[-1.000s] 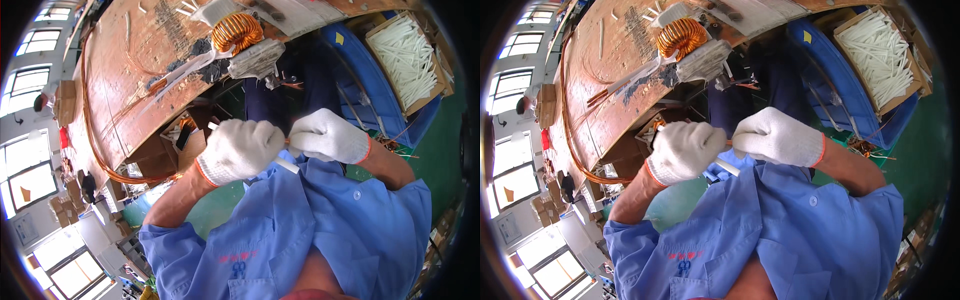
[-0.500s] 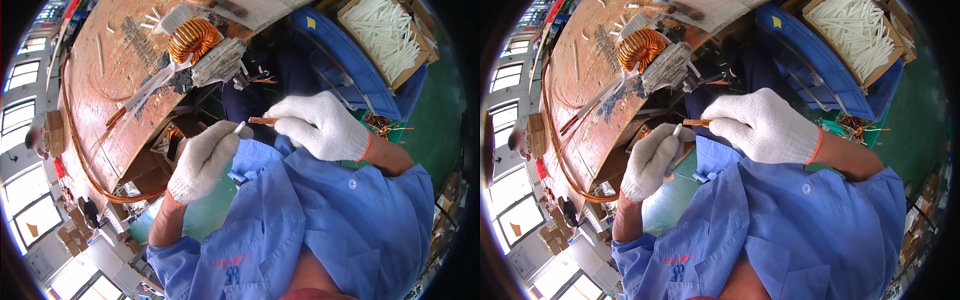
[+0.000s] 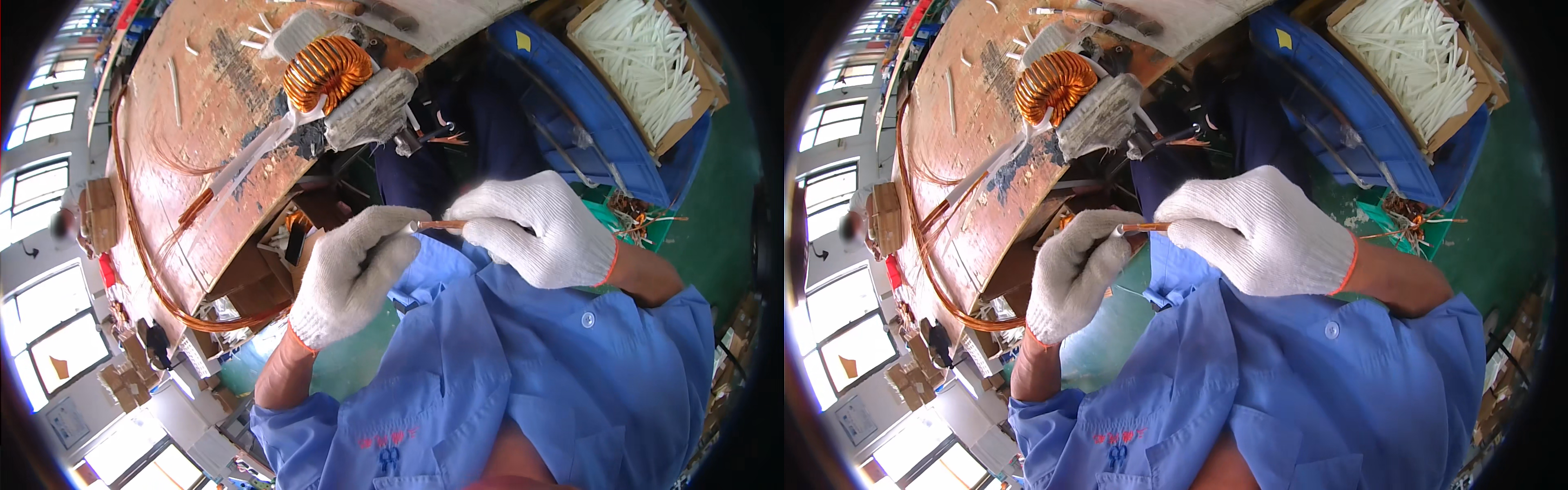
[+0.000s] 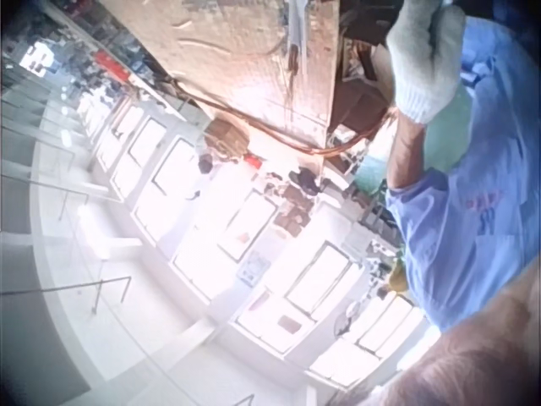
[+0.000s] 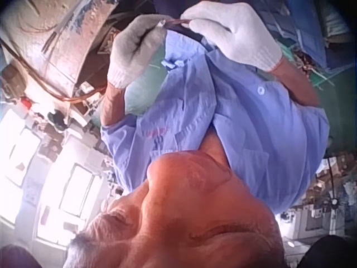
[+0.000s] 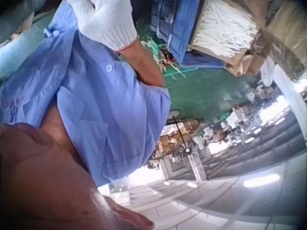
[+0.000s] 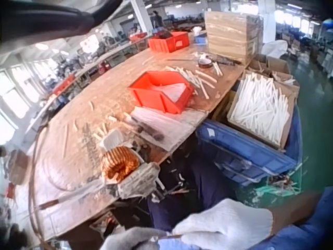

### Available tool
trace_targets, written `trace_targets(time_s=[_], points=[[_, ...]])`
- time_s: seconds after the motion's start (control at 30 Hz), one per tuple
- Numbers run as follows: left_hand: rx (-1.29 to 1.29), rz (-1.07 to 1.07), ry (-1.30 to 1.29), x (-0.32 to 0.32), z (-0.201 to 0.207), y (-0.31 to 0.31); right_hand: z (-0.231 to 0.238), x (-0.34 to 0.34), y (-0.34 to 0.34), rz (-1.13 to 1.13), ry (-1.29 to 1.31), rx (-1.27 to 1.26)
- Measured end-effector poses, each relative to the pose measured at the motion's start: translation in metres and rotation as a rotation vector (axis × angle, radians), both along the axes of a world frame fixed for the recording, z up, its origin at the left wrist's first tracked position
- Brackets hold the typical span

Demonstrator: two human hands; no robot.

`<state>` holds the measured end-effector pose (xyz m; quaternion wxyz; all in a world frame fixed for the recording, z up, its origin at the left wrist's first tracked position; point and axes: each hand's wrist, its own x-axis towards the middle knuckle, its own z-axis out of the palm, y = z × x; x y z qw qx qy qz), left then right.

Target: Manually winding copper wire or insulating components of a large electromagnetic coil/transformer.

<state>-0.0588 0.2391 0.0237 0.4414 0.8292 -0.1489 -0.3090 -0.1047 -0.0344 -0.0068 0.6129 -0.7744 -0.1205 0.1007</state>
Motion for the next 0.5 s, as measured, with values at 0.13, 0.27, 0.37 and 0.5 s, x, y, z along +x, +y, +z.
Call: trace_targets(time_s=[0.13,0.27,0.37,0.5], points=[[-0.087,-0.053,-0.197,0.000,-0.008,-0.002,0.000,0.004,-0.001,0.064,0.137,0.117],[-0.063,-0.161,-0.574,0.003,-0.020,-0.003,0.003,0.010,-0.002,0.104,0.371,0.226],[-0.009,-0.222,-0.765,0.007,-0.024,-0.002,0.008,0.017,-0.002,0.143,0.460,0.273],[0.104,-0.319,-0.955,0.011,-0.015,0.000,0.011,0.026,-0.007,0.214,0.626,0.353]])
